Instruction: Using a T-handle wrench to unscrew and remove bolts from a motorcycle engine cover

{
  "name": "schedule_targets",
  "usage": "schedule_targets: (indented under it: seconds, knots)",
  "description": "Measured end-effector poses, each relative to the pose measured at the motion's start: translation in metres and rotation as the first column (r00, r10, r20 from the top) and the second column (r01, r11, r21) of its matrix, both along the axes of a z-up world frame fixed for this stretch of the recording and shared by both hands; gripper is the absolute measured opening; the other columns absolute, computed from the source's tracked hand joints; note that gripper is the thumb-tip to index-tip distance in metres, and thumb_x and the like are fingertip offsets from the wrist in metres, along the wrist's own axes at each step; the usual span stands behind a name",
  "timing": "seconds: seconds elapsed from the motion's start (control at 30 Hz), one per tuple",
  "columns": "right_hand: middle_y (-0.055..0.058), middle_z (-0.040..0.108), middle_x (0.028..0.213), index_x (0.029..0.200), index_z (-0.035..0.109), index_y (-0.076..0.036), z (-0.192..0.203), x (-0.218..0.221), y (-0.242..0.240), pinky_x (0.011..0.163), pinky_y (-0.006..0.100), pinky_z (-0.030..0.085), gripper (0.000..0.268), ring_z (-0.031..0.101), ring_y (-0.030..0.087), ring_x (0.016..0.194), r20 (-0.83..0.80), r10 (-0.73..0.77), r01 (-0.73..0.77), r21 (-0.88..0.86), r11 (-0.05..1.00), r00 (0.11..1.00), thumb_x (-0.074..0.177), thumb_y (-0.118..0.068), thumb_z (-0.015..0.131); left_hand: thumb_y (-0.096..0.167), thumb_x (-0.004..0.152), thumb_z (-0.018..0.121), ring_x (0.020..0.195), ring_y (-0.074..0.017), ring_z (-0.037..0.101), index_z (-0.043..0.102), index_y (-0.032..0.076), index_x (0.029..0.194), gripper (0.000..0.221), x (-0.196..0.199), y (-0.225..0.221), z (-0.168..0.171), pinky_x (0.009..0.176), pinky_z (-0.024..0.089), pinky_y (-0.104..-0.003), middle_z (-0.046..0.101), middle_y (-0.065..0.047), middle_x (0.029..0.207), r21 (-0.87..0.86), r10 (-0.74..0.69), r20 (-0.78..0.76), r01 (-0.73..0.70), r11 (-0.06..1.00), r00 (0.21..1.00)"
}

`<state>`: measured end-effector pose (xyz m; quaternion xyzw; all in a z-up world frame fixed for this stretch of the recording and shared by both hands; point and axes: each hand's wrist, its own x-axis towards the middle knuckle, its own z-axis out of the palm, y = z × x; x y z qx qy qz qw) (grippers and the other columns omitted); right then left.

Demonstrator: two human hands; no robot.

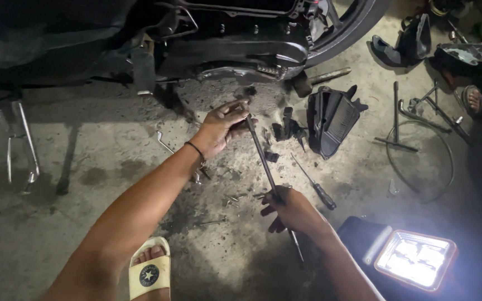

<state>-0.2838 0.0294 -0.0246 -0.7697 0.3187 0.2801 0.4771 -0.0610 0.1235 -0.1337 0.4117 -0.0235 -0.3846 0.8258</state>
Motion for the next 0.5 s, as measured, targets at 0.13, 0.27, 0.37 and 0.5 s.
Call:
schedule_targets:
  seconds: [0.13, 0.27, 0.37, 0.5]
  knots:
    - [0.017, 0.081, 0.097, 0.123, 0.066, -0.001, -0.04, 0.002, 0.003, 0.055, 0.031, 0.062, 0.036, 0.078, 0.024, 0.064, 0.09, 0.018, -0.026, 0.093, 0.995, 0.996, 0.102, -0.027, 0.053, 0.003, 0.087, 0.079, 0.085, -0.0319, 0.078, 0.065, 0.008, 0.133, 0.048, 0.005, 0.011, 0.017, 0.06, 0.069, -0.029, 0.072, -0.012, 0.097, -0.02, 0.029, 0.049, -0.029, 0.999, 0.998]
    - [0.022, 0.076, 0.087, 0.124, 0.06, 0.005, -0.014, 0.018, 0.029, 0.045, 0.026, 0.054, 0.033, 0.071, 0.023, 0.052, 0.241, -0.139, 0.08, 0.239, 0.968, 0.961, 0.103, -0.019, 0.052, 0.009, 0.091, 0.077, 0.086, -0.0293, 0.079, 0.066, 0.006, 0.127, 0.038, 0.015, 0.02, 0.03, 0.06, 0.068, -0.028, 0.075, -0.014, 0.098, -0.115, 0.112, -0.017, -0.113, 0.987, 0.994]
    - [0.022, 0.074, 0.083, 0.125, 0.061, 0.004, -0.005, 0.032, 0.042, 0.043, 0.025, 0.051, 0.034, 0.067, 0.022, 0.048, 0.307, -0.154, 0.069, 0.269, 0.961, 0.939, 0.104, -0.022, 0.051, 0.011, 0.093, 0.075, 0.087, -0.0275, 0.079, 0.066, 0.005, 0.12, 0.029, 0.039, 0.01, 0.01, 0.066, 0.068, -0.029, 0.076, -0.014, 0.097, -0.186, 0.183, -0.058, -0.191, 0.964, 0.981]
    - [0.016, 0.069, 0.061, 0.123, 0.068, -0.004, 0.017, 0.056, 0.063, 0.041, 0.027, 0.049, 0.033, 0.066, 0.022, 0.044, 0.318, -0.05, 0.01, 0.127, 0.992, 0.947, 0.105, -0.026, 0.051, 0.013, 0.089, 0.081, 0.086, -0.0274, 0.08, 0.071, 0.01, 0.102, 0.016, 0.046, 0.016, 0.008, 0.081, 0.069, -0.042, 0.079, -0.01, 0.094, -0.256, 0.301, -0.176, -0.339, 0.905, 0.937]
